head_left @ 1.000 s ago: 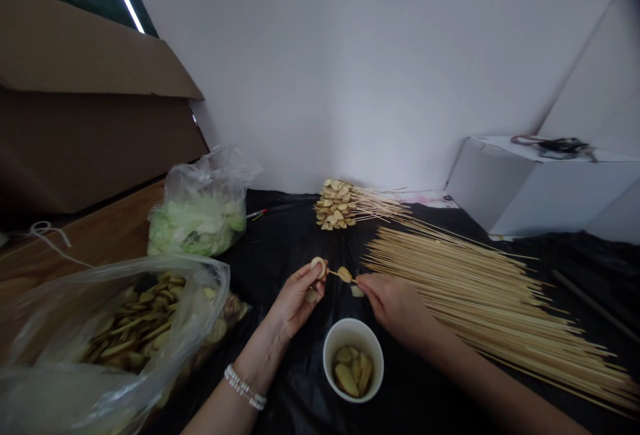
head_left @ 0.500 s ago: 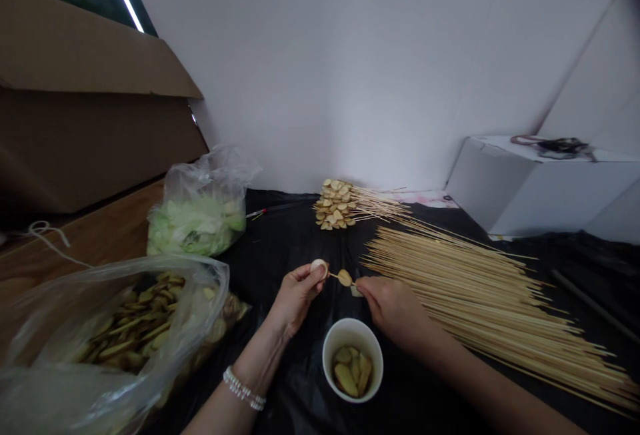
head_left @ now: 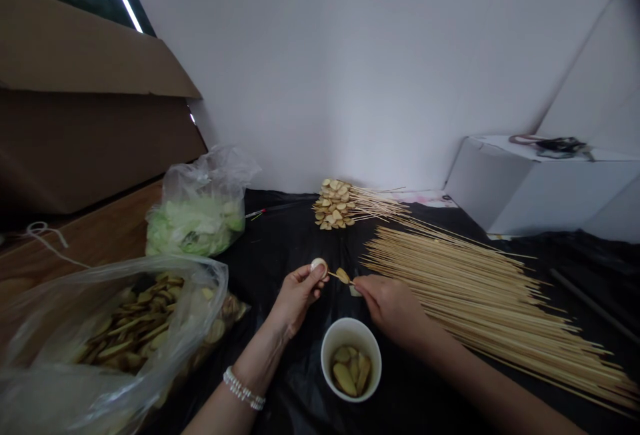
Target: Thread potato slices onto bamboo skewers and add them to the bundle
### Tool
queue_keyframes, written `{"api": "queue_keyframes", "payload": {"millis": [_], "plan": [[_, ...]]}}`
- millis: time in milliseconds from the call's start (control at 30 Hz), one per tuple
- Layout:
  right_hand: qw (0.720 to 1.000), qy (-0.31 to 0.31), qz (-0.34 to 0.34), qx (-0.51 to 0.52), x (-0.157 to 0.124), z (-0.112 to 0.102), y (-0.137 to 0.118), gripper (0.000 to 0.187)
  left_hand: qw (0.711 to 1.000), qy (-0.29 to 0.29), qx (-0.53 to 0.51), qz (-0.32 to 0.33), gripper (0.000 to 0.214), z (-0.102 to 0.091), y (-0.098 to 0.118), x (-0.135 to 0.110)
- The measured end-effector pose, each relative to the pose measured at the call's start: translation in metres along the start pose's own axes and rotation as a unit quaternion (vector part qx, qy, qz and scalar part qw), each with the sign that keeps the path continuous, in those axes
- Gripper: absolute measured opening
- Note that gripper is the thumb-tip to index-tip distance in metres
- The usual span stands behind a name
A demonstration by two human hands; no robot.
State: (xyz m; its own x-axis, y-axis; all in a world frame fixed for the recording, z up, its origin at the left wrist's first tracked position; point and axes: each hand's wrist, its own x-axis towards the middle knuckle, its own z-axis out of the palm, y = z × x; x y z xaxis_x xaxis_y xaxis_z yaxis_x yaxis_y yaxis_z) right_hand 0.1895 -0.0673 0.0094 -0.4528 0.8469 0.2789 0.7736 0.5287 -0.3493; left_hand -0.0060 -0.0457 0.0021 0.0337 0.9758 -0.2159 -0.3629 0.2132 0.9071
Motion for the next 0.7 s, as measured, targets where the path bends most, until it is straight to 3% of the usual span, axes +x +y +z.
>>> {"api": "queue_keyframes", "payload": {"millis": [233, 700], "plan": [[0.999, 0.034, -0.003, -0.005, -0.002, -0.003, -0.0014, 0.028, 1.0, -0.02, -0.018, -0.015, 0.031, 0.0011, -0.0011, 0.0003], [0.997, 0.013, 0.0, 0.07, 0.0003, 0.0008, 0.0004, 0.027, 0.999, -0.04, 0.008, -0.009, 0.034, 0.003, -0.0039, -0.0024]]}}
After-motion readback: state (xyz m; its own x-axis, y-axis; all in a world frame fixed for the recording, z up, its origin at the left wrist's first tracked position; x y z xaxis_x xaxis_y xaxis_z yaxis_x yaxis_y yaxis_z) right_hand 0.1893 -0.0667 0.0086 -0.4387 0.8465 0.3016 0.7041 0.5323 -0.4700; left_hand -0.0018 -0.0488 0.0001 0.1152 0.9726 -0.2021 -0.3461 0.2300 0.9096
